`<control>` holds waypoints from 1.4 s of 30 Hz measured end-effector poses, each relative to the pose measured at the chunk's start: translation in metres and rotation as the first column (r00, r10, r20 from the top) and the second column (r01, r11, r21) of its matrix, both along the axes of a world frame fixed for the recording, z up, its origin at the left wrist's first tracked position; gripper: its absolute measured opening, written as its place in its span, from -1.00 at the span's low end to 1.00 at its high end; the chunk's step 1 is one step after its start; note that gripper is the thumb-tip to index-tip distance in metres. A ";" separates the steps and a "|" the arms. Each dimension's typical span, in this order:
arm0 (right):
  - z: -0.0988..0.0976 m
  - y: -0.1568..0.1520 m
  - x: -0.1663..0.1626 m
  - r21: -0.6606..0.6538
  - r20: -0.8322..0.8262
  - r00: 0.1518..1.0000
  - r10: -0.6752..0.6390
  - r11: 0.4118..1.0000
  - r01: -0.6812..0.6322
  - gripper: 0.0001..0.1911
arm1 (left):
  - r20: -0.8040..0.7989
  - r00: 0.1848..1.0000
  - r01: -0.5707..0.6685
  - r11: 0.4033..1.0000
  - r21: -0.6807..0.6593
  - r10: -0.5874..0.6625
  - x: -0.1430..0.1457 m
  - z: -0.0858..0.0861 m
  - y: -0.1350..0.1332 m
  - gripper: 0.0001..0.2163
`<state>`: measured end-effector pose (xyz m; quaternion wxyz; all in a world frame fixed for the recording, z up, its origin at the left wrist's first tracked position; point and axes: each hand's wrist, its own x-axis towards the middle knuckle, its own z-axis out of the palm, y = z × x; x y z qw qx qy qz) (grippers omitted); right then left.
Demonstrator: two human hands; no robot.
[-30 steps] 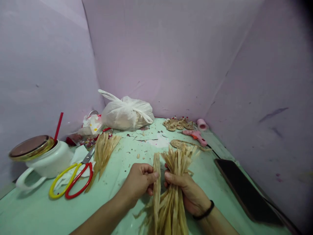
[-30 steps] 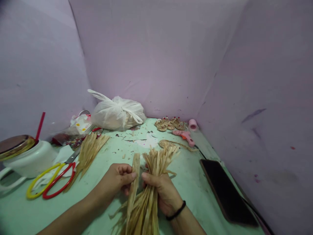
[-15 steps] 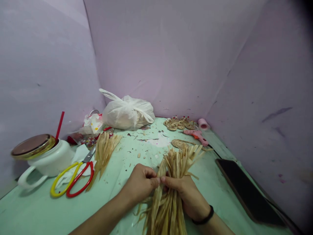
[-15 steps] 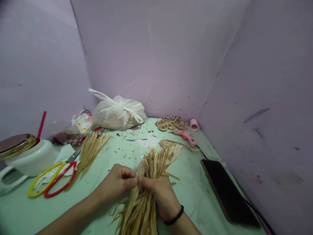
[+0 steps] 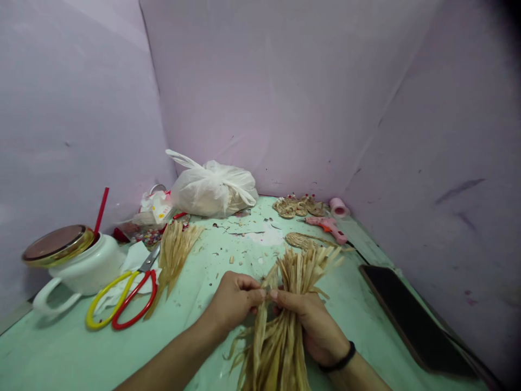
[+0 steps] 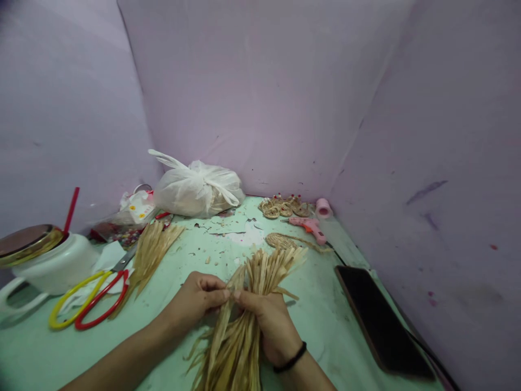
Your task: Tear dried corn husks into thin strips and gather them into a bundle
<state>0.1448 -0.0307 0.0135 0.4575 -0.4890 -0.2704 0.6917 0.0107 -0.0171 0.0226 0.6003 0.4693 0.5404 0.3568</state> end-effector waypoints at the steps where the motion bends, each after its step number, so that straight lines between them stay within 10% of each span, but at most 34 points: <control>1: -0.001 0.001 0.002 -0.018 -0.023 1.000 0.005 1.000 -0.006 -0.83 | 0.008 1.000 -0.022 1.000 0.002 0.022 -0.003 0.000 0.002 -0.88; 11: -0.004 0.015 0.016 -0.109 -0.230 0.971 -0.061 0.993 0.037 -0.79 | 0.507 0.852 -0.037 0.979 -0.198 0.134 -0.028 0.010 0.014 -0.88; 18: 0.008 0.023 0.034 -0.116 -0.298 0.941 -0.159 0.985 0.130 -0.80 | 0.422 0.864 -0.221 0.959 -0.175 0.276 -0.053 0.030 0.027 -0.90; 27: 0.022 0.020 0.063 -0.038 -0.409 0.910 0.074 0.994 -0.098 -0.78 | 0.322 0.867 -0.414 0.909 0.041 0.380 -0.098 0.045 0.036 -0.91; 33: 0.014 0.011 0.032 0.079 -0.265 0.964 0.024 0.997 -0.003 -0.53 | 0.155 0.973 -0.174 0.985 0.008 0.171 -0.040 0.035 0.011 -0.81; 42: 0.004 -0.008 0.006 0.091 -0.196 0.937 0.288 0.957 -0.275 -0.72 | -0.027 0.993 0.117 0.992 -0.036 -0.118 0.014 0.007 -0.025 -0.74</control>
